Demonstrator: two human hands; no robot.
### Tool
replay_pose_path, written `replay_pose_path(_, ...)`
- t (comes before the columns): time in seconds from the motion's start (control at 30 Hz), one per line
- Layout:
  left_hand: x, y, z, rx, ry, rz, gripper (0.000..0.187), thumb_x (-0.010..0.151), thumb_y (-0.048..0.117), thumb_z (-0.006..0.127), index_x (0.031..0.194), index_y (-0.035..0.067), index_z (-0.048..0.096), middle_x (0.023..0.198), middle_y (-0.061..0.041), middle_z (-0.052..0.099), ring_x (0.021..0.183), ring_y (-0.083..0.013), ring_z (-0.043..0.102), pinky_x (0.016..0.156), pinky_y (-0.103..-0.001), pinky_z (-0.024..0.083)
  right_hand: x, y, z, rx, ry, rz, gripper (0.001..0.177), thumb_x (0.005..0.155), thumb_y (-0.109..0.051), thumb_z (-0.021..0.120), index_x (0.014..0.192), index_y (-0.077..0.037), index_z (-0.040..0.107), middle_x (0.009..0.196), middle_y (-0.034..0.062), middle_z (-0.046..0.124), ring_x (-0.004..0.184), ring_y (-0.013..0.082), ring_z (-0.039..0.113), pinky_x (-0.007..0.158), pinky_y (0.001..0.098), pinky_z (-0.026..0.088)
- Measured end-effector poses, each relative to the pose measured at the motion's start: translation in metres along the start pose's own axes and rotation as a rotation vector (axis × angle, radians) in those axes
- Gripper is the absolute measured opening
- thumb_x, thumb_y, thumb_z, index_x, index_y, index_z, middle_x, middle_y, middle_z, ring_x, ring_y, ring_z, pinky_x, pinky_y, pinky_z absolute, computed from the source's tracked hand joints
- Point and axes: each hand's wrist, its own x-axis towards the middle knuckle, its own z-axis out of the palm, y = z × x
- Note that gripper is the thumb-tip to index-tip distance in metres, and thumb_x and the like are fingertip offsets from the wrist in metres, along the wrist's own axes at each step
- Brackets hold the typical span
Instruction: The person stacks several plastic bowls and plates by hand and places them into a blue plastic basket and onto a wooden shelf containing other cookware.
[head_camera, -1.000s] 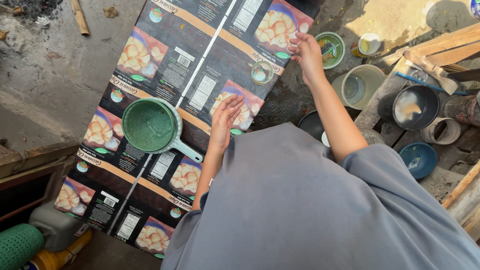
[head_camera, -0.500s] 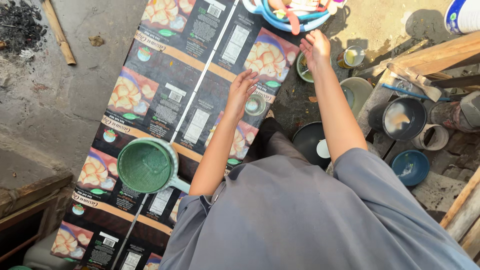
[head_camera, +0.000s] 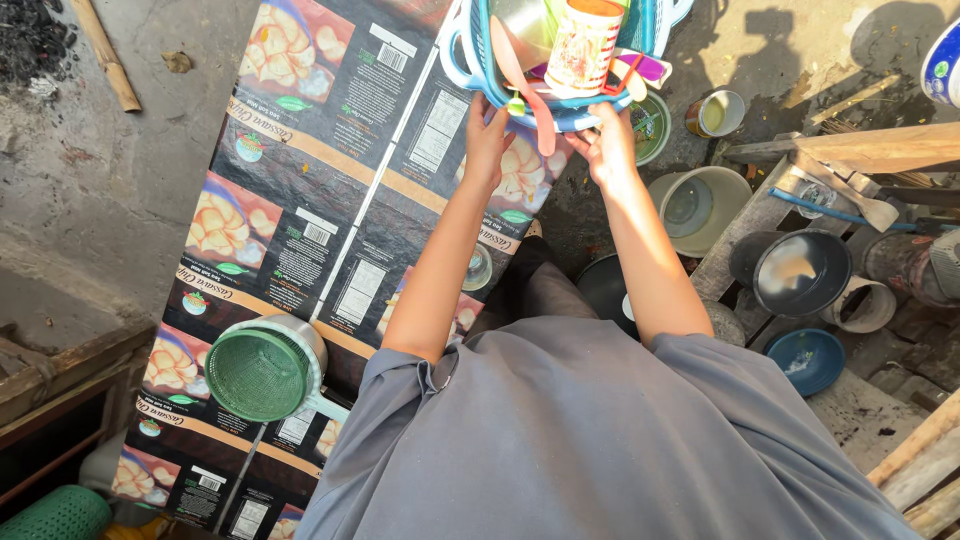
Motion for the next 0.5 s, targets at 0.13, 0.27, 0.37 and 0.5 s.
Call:
replay_pose_path(0.13,0.006,0.008,0.007,0.055,0.015,-0.057,0.051,0.094,0.021,0.062,0.141,0.014,0.044,0.145,-0.004,0.049,0.119,-0.0233,0.059,0.093,-0.048,0.053,-0.003,-0.004,-0.002,-0.044,-0.04,0.016,0.052,0.088,-0.014,0.061,0.136,-0.017,0.04,0.123,0.0127,0.063,0.099,0.0276,0.071,0.075,0.0411,0.061)
replay_pose_path(0.27,0.01,0.015,0.011,-0.017,-0.059,-0.124,0.048,0.093,0.016,0.066,0.136,0.012,0.043,0.128,-0.013,0.059,0.106,-0.0262,0.068,0.088,-0.051,0.06,0.003,-0.009,-0.007,-0.091,-0.115,0.048,0.051,0.09,-0.011,0.059,0.138,-0.011,0.042,0.125,0.0129,0.064,0.104,0.028,0.072,0.082,0.0434,0.063)
replay_pose_path(0.37,0.014,0.015,0.015,-0.057,-0.051,-0.183,0.048,0.093,0.017,0.064,0.136,0.013,0.043,0.119,-0.012,0.064,0.1,-0.0246,0.07,0.083,-0.049,0.063,0.003,-0.011,-0.011,-0.095,-0.136,0.077,0.048,0.092,-0.01,0.057,0.137,-0.011,0.041,0.127,0.0119,0.065,0.107,0.0262,0.072,0.085,0.0432,0.061)
replay_pose_path(0.5,0.018,0.005,0.019,-0.145,-0.039,-0.158,0.047,0.094,0.015,0.06,0.138,0.01,0.044,0.113,-0.011,0.063,0.094,-0.0221,0.07,0.078,-0.045,0.065,0.004,-0.011,-0.013,-0.087,-0.171,0.096,0.043,0.094,-0.009,0.056,0.136,-0.005,0.046,0.126,0.0139,0.069,0.107,0.0268,0.073,0.085,0.0425,0.062)
